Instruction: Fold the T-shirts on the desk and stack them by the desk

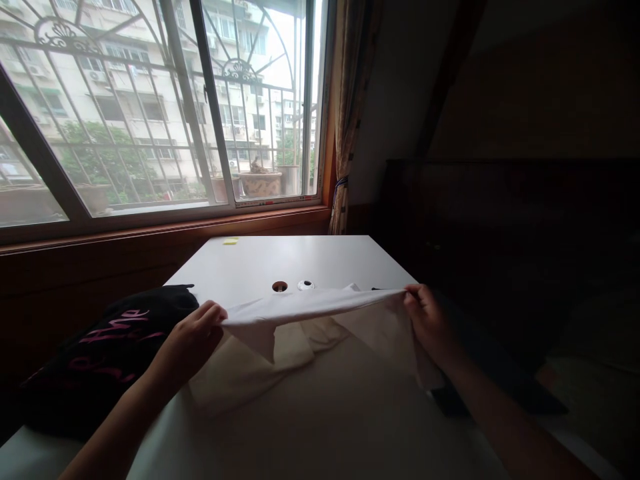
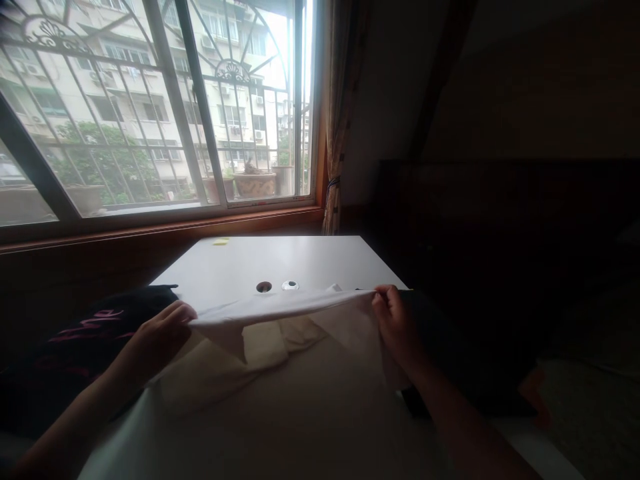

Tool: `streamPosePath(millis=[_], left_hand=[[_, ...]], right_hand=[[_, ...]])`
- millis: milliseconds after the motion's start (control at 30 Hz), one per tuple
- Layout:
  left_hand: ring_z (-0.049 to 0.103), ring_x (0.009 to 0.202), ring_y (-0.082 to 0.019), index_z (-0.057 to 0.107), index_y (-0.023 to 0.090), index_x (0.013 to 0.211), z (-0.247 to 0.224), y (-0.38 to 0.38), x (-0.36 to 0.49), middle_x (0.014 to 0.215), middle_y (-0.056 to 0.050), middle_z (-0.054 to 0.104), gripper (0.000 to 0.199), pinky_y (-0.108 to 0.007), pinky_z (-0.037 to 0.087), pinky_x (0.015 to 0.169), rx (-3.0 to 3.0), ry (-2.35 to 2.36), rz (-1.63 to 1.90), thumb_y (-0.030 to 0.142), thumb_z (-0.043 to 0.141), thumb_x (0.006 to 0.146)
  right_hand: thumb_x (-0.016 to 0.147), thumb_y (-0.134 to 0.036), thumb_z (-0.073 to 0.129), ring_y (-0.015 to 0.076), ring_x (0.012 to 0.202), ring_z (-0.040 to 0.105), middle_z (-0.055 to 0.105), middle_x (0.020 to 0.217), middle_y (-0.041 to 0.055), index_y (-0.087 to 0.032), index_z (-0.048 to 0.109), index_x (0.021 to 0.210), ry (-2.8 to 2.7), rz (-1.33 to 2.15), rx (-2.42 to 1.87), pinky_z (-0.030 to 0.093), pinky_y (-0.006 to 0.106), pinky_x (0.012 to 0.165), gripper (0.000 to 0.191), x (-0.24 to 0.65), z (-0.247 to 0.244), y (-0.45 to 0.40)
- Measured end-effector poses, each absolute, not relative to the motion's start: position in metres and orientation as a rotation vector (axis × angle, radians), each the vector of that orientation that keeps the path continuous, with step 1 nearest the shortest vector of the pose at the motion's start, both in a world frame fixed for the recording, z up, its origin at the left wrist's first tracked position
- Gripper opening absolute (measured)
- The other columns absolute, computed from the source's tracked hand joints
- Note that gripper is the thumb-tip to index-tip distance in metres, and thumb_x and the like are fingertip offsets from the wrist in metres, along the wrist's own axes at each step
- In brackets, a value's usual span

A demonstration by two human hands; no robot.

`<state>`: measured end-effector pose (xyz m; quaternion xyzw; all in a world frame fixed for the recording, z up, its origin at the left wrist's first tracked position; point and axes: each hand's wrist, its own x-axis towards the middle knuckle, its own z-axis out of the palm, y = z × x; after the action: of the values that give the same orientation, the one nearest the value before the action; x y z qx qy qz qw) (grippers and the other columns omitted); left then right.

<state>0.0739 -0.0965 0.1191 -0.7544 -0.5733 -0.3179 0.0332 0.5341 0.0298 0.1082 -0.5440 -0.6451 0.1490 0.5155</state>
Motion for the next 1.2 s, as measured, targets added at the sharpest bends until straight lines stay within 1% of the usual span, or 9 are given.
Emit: streamPosePath(millis=[267, 467, 567, 667, 767, 833, 867, 1067, 1200], left_hand=[[0.062, 0.076, -0.02, 0.066, 0.021, 0.092, 0.125, -0.094, 0.073, 0.088, -0.005, 0.067, 0.019, -0.028, 0.049, 0.066, -2.228, -1.949, -1.429, 0.038, 0.057, 0.09], [0.056, 0.064, -0.017, 0.065, 0.021, 0.095, 0.161, -0.118, 0.082, 0.081, 0.0, 0.064, 0.033, -0.026, 0.046, 0.053, -1.884, -2.211, -2.342, 0.048, 0.068, 0.076], [0.049, 0.056, -0.014, 0.064, 0.022, 0.085, 0.17, -0.131, 0.085, 0.073, 0.002, 0.057, 0.031, -0.024, 0.042, 0.048, -2.026, -2.304, -2.533, 0.049, 0.07, 0.073], [0.057, 0.07, -0.016, 0.067, 0.021, 0.086, 0.168, -0.137, 0.084, 0.081, 0.001, 0.063, 0.027, -0.024, 0.047, 0.061, -2.625, -2.376, -2.148, 0.046, 0.074, 0.075], [0.063, 0.094, -0.021, 0.072, 0.024, 0.108, 0.159, -0.134, 0.088, 0.102, -0.003, 0.071, 0.032, -0.026, 0.049, 0.08, -3.286, -2.395, -1.243, 0.048, 0.07, 0.087], [0.068, 0.091, -0.021, 0.066, 0.025, 0.125, 0.149, -0.127, 0.095, 0.11, -0.006, 0.073, 0.041, -0.028, 0.051, 0.081, -3.576, -2.351, -0.747, 0.051, 0.064, 0.093], [0.07, 0.088, -0.02, 0.063, 0.025, 0.13, 0.143, -0.122, 0.101, 0.111, -0.007, 0.074, 0.044, -0.029, 0.053, 0.079, -3.63, -2.323, -0.637, 0.052, 0.061, 0.095], [0.07, 0.096, -0.021, 0.068, 0.023, 0.119, 0.096, -0.08, 0.141, 0.117, -0.008, 0.069, 0.027, -0.032, 0.055, 0.084, -3.061, -1.947, -0.794, 0.035, 0.056, 0.099], [0.06, 0.115, -0.026, 0.06, 0.027, 0.133, 0.071, -0.049, 0.173, 0.136, -0.008, 0.06, 0.039, -0.04, 0.051, 0.096, -2.695, -1.715, -0.589, 0.023, 0.061, 0.095]], right_hand=[[0.094, -0.058, 0.051, 0.0263, 0.095, 0.064, 0.068, 0.102, 0.0051, -0.026, 0.061, 0.11, -1.451, 0.397, -1.246, 0.051, 0.039, 0.08, 0.037, 0.524, 0.111, 0.026], [0.093, -0.057, 0.057, 0.0249, 0.086, 0.063, 0.069, 0.098, 0.0076, -0.023, 0.064, 0.108, -1.294, 0.225, -1.162, 0.05, 0.038, 0.073, 0.038, 0.521, 0.136, 0.012], [0.095, -0.053, 0.056, 0.0257, 0.093, 0.064, 0.069, 0.103, 0.0093, -0.022, 0.065, 0.108, -1.266, 0.101, -1.117, 0.051, 0.038, 0.078, 0.035, 0.518, 0.137, 0.008], [0.096, -0.053, 0.056, 0.0267, 0.097, 0.064, 0.07, 0.105, 0.011, -0.021, 0.066, 0.107, -1.259, 0.057, -1.096, 0.051, 0.04, 0.082, 0.036, 0.518, 0.129, 0.012], [0.096, -0.054, 0.056, 0.0273, 0.099, 0.064, 0.07, 0.106, 0.011, -0.02, 0.066, 0.107, -1.266, 0.082, -1.113, 0.051, 0.041, 0.085, 0.037, 0.524, 0.115, 0.019], [0.096, -0.054, 0.055, 0.0271, 0.101, 0.064, 0.07, 0.107, 0.0094, -0.021, 0.066, 0.106, -1.24, 0.11, -1.139, 0.051, 0.043, 0.088, 0.036, 0.529, 0.105, 0.024], [0.096, -0.053, 0.055, 0.027, 0.102, 0.064, 0.071, 0.107, 0.0087, -0.021, 0.066, 0.105, -1.219, 0.128, -1.152, 0.05, 0.044, 0.09, 0.035, 0.532, 0.1, 0.026], [0.093, -0.05, 0.059, 0.0278, 0.107, 0.064, 0.071, 0.109, 0.0087, -0.021, 0.067, 0.104, -1.063, 0.213, -1.164, 0.049, 0.046, 0.098, 0.032, 0.541, 0.071, 0.046], [0.09, -0.05, 0.06, 0.0289, 0.11, 0.064, 0.07, 0.113, 0.0097, -0.021, 0.067, 0.103, -0.9, 0.29, -1.169, 0.049, 0.046, 0.098, 0.033, 0.542, 0.047, 0.058]])
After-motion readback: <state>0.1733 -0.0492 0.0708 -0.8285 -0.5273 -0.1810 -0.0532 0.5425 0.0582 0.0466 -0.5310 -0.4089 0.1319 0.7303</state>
